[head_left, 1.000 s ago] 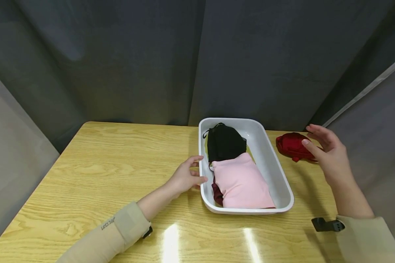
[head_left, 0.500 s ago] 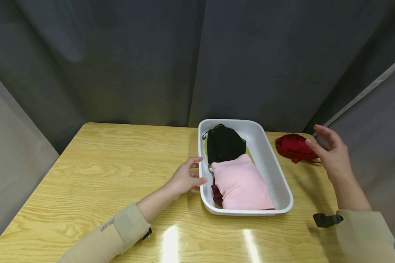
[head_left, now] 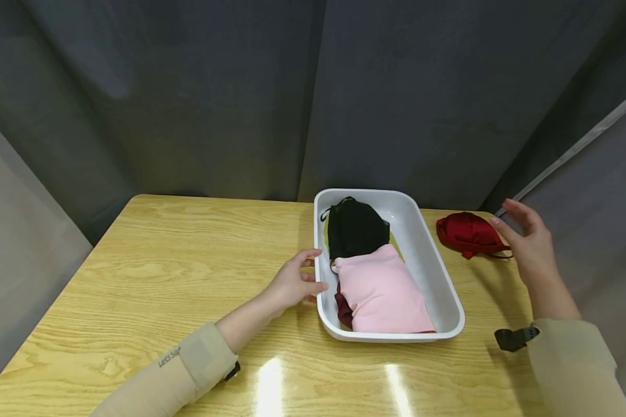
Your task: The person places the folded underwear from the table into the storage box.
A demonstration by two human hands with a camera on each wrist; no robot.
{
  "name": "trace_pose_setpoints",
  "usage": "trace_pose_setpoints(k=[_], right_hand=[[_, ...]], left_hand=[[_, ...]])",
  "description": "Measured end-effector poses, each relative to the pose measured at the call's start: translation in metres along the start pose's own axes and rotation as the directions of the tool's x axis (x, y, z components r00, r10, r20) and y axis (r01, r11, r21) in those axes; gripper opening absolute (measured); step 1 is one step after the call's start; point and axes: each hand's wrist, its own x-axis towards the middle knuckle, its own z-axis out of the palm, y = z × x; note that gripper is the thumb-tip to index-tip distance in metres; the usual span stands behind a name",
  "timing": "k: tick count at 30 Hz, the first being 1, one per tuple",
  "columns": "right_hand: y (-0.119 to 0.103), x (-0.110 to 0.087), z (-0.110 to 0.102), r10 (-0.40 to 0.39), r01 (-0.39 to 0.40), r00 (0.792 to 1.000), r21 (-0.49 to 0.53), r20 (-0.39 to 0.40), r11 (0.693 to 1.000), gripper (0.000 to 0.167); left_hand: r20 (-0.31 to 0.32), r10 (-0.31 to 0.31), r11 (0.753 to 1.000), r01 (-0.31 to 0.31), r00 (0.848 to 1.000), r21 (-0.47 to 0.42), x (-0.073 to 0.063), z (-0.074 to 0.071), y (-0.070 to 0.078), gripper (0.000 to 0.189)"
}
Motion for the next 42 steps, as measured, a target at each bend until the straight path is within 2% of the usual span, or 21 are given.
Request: trace_pose_setpoints(k=[4,7,11,17,20,22,23,30,33,38,42], right_hand=[[0.006,0.002,0.0,0.044,-0.043,0.999,0.114,-0.006,0.993,0.057],[0.012,0.005,0.0,0.068,-0.061,0.997,0.218,-0.023,0.974,0.057],[0.021,0.01,0.0,0.098,-0.082,0.994,0.24,-0.055,0.967,0.057],[0.04,0.018,0.0,0.127,-0.111,0.988,0.17,-0.085,0.979,0.056],[0.052,0.022,0.0,0.115,-0.109,0.99,0.068,-0.084,0.992,0.058],[0.063,0.028,-0.001,0.115,-0.111,0.989,0.044,-0.094,0.993,0.06],[0.069,0.031,-0.001,0.117,-0.112,0.988,0.055,-0.102,0.992,0.061],[0.118,0.063,-0.008,0.145,-0.152,0.986,-0.085,-0.084,0.985,0.069],[0.133,0.073,-0.007,0.163,-0.17,0.983,-0.101,-0.081,0.98,0.073],[0.142,0.078,-0.005,0.191,-0.197,0.98,-0.111,-0.064,0.974,0.079],[0.134,0.075,-0.003,0.217,-0.221,0.975,-0.127,-0.042,0.967,0.083]], left_hand=[[0.0,-0.002,1.0,0.002,1.0,-0.002,0.001,0.0,0.0,0.069],[-0.004,0.002,1.0,-0.002,1.0,0.005,0.001,0.0,-0.001,0.068],[-0.007,-0.003,1.0,0.003,1.0,0.007,0.001,0.0,-0.001,0.069],[-0.006,-0.004,1.0,0.004,1.0,0.005,0.001,0.0,0.0,0.069],[-0.006,-0.003,1.0,0.003,1.0,0.008,0.0,-0.001,0.0,0.069],[-0.005,0.001,1.0,-0.001,1.0,0.007,0.0,-0.001,0.001,0.068],[-0.004,0.001,1.0,-0.001,1.0,0.005,-0.001,-0.001,0.001,0.068],[-0.007,-0.001,1.0,0.001,1.0,-0.004,-0.003,-0.001,0.002,0.071],[-0.008,0.0,1.0,0.0,1.0,-0.002,-0.003,-0.002,0.002,0.072],[-0.005,0.008,1.0,-0.008,1.0,0.001,-0.003,-0.002,0.002,0.071],[-0.004,0.005,1.0,-0.005,1.0,-0.001,-0.005,-0.001,0.002,0.07]])
